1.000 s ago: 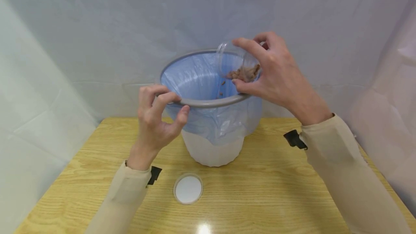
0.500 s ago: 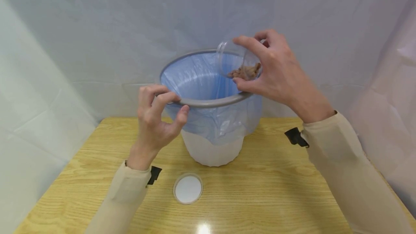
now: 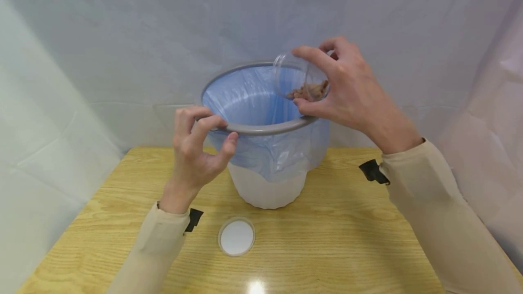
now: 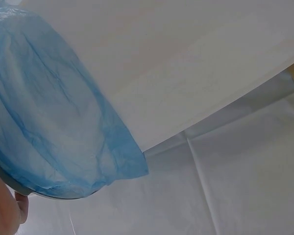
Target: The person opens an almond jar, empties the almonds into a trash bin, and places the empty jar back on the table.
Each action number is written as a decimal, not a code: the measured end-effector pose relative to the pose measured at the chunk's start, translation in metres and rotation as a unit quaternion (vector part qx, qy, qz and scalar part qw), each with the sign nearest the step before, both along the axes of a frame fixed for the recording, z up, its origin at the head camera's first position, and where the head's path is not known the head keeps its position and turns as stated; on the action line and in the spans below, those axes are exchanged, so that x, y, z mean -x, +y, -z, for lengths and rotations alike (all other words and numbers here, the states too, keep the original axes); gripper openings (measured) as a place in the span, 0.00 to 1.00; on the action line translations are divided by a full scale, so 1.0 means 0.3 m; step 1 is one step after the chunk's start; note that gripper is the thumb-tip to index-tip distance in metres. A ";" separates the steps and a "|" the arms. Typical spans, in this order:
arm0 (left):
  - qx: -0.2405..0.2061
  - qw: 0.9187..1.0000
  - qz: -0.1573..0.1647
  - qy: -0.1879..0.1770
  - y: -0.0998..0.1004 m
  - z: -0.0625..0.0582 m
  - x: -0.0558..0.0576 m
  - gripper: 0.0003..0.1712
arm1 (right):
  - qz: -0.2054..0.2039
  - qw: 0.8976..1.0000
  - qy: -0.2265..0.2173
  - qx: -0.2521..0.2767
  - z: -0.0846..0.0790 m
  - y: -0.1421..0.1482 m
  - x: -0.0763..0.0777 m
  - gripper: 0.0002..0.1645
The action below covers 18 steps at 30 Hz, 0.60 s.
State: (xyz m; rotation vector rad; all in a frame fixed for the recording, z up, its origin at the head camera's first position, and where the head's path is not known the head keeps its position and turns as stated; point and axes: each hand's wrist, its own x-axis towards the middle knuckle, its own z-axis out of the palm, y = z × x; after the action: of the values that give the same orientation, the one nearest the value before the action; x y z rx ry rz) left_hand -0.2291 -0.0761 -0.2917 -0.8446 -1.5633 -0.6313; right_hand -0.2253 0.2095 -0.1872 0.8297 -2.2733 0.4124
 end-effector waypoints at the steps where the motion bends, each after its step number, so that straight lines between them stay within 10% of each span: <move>1: 0.000 1.000 -0.001 0.000 0.000 0.000 0.000 0.16 | 0.001 1.000 -0.002 -0.001 -0.001 0.000 -0.001 0.47; 18: 0.000 1.000 -0.001 -0.001 -0.002 0.003 0.003 0.16 | -0.001 1.000 -0.006 -0.013 -0.005 0.003 0.007 0.48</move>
State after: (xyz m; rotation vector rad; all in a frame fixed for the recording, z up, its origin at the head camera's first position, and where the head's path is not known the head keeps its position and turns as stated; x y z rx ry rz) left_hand -0.2300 -0.0767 -0.2927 -0.8431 -1.5656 -0.6310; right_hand -0.2274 0.2105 -0.1856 0.8454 -2.2922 0.3916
